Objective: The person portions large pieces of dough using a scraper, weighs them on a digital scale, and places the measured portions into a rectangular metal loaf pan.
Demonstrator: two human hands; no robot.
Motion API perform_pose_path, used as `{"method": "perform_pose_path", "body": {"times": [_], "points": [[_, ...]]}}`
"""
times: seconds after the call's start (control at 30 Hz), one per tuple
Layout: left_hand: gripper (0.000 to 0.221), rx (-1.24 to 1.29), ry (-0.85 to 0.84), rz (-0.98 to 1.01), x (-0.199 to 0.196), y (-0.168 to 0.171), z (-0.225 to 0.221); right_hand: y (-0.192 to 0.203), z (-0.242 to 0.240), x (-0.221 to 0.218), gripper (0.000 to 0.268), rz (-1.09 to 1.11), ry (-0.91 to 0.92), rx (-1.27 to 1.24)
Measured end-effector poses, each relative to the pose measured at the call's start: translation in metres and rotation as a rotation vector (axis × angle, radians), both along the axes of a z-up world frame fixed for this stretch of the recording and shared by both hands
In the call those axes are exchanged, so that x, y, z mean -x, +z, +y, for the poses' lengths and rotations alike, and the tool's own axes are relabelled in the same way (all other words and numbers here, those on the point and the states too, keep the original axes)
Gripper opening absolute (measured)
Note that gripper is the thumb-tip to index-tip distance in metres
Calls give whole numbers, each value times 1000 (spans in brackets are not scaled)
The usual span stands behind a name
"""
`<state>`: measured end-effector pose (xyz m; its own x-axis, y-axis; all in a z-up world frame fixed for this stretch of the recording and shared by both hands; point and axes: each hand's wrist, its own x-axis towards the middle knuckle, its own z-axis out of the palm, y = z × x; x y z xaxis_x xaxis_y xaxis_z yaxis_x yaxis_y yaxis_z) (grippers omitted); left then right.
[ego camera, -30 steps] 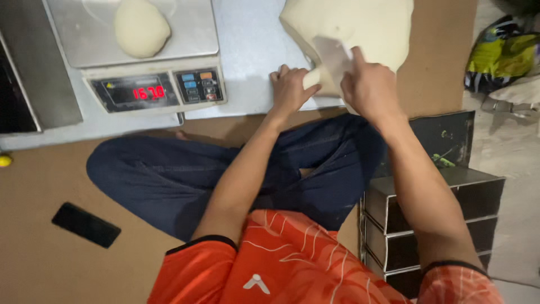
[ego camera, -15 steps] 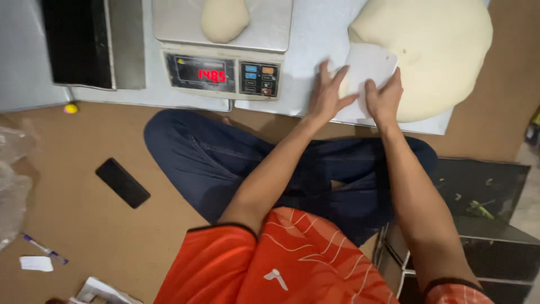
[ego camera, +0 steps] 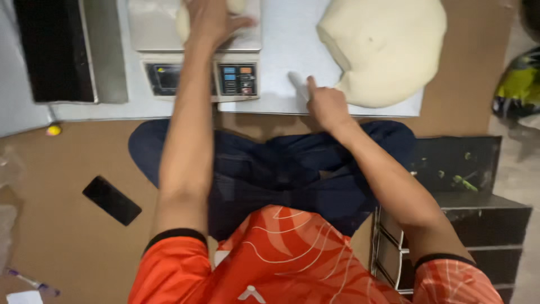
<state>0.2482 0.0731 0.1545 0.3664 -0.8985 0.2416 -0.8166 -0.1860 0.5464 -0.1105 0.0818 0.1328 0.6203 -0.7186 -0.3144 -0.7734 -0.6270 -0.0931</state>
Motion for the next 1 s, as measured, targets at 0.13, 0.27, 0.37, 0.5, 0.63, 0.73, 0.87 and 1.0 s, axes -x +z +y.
{"method": "perform_pose_path", "body": {"times": [0.13,0.27,0.37,0.5,0.63,0.73,0.87,1.0], "points": [[89,-313,402,-101,14,22,55,25,-5,11,65,73,81,-46],[55,209,418,498,83,3,39,66,-92,-2,69,-142,-178,-39],[78,344,289,755,163,-69,-31,60,-145,-36,47,-347,-277,87],[95,-352,217,384,183,-98,-83,34,-178,-51,49,-170,-415,-158],[130,-173,423,186,181,-209,-120,-17,-168,-42,59,-499,-299,-28],[70,-31,458,252,198,-170,-129,-117,-207,-15,84,-678,-284,44],[70,-222,405,223,206,-109,-74,-54,-141,-34,54,-955,-296,-61],[60,-46,282,1056,209,-40,0,-60,-113,-24,65,-897,-400,-264]]}}
